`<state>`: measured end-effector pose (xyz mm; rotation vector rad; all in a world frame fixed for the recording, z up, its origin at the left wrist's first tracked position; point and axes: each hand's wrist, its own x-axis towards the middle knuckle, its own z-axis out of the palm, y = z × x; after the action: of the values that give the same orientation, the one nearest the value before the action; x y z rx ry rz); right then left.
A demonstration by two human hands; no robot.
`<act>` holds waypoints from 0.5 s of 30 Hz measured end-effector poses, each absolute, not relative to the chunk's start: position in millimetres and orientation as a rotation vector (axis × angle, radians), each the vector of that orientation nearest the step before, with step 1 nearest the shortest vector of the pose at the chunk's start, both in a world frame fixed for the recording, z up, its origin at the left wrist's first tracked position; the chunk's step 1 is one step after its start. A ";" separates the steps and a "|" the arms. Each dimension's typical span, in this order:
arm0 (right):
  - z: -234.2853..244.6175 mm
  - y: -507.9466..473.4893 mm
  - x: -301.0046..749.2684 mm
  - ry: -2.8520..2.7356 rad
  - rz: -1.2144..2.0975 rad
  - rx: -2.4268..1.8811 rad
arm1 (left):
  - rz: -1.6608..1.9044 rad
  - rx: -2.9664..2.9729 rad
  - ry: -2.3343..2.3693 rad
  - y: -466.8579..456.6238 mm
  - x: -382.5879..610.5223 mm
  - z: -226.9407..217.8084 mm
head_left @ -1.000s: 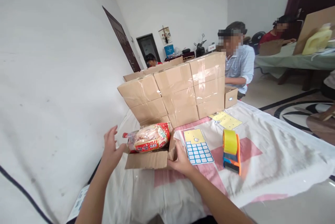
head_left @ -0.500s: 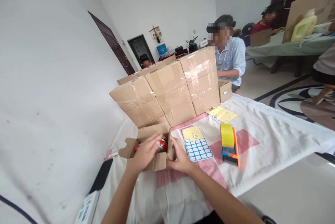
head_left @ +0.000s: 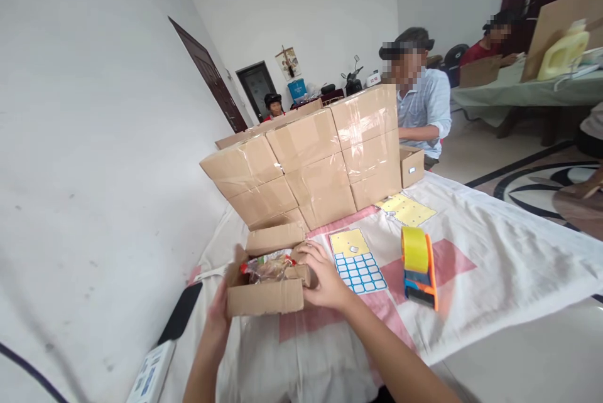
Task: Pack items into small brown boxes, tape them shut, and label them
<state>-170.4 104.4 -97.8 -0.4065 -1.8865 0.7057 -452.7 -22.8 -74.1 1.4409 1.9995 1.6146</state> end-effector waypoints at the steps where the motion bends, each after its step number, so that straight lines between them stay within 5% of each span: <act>1: -97.7 105.1 -168.6 -1.857 0.746 -0.370 | 1.560 1.575 1.905 -24.9 -453.4 -79.3; 7: -104.8 116.5 -162.3 -1.279 1.327 -0.206 | 1.036 2.126 1.824 -43.7 -439.0 -66.8; 11: -109.6 123.7 -166.7 -1.026 1.607 -0.194 | 1.403 1.576 2.048 -37.7 -422.8 -71.4; 15: -107.1 121.9 -161.7 -1.060 1.532 -0.196 | 1.618 1.268 2.175 -14.9 -407.1 -77.6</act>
<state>-161.7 121.9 -107.1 -0.1963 -1.0601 1.5323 -407.1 -14.9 -77.6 1.2680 2.1749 1.6183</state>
